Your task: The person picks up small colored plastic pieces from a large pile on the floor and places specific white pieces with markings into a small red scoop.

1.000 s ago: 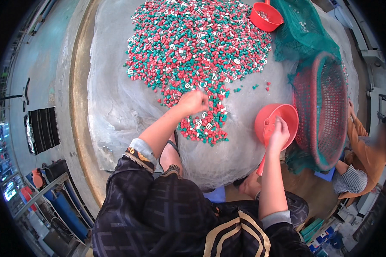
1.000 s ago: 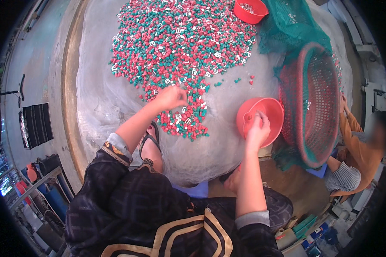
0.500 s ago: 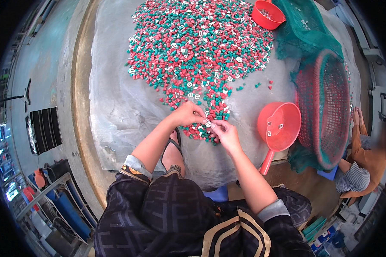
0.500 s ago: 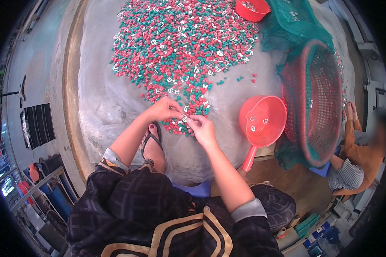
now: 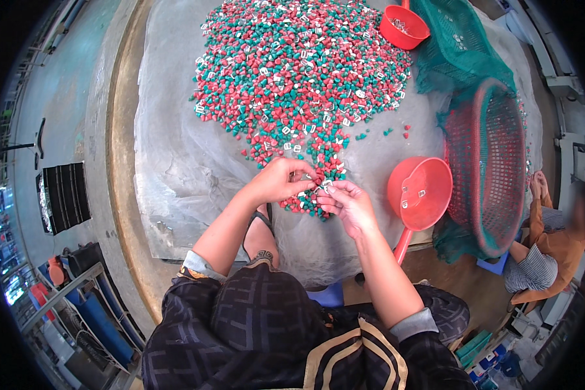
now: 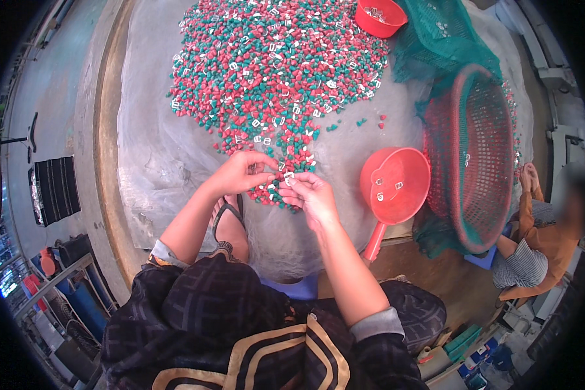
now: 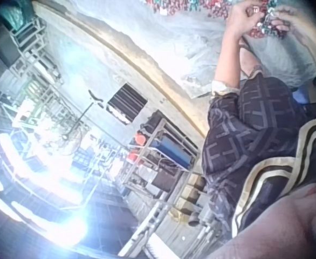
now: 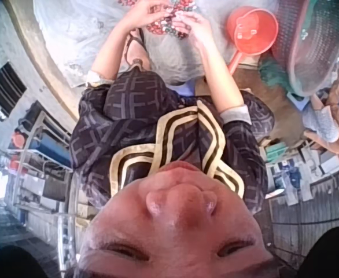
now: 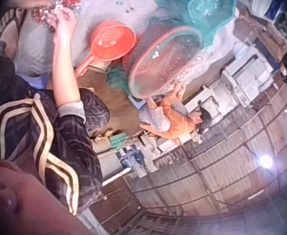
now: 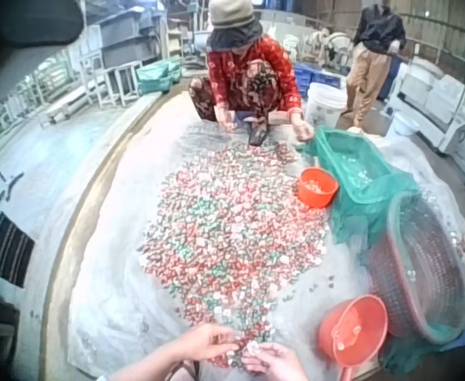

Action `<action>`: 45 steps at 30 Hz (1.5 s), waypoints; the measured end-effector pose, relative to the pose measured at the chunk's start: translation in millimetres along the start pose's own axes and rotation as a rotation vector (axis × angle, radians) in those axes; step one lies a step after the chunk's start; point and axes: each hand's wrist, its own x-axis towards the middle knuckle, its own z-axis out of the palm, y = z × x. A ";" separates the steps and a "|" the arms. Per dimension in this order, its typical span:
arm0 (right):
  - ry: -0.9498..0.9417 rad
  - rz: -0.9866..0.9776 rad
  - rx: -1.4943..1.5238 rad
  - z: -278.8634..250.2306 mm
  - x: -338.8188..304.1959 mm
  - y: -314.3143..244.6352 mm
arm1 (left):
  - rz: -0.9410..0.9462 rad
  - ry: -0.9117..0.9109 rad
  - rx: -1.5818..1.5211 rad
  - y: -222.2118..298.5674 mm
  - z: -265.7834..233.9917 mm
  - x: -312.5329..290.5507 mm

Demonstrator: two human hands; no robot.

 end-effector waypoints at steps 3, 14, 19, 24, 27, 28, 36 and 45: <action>-0.002 -0.012 -0.045 -0.3 -3.7 -6.3 | 0.115 0.073 0.077 25.6 0.3 -1.2; -0.003 -0.074 -0.013 10.8 -20.2 -16.1 | 0.166 0.177 -0.069 21.9 13.8 1.5; -0.029 -0.006 0.137 14.4 -25.0 -19.9 | 0.100 0.233 -0.627 17.8 25.6 0.4; -0.092 -0.054 0.216 13.1 -26.9 -19.8 | -0.028 0.189 -0.703 24.3 22.2 -0.9; -0.042 -0.108 0.178 14.0 -28.0 -20.4 | -0.028 0.204 -0.766 32.4 20.7 -0.6; -0.025 -0.127 0.150 14.2 -28.7 -20.5 | -0.050 0.204 -0.756 34.4 19.6 -1.7; 0.140 -0.238 0.051 2.8 -30.4 -26.2 | -0.134 0.228 -0.717 29.4 19.3 -2.9; 0.360 -0.302 0.135 -49.9 -35.4 -25.0 | -0.193 0.197 -0.639 29.5 24.6 -2.6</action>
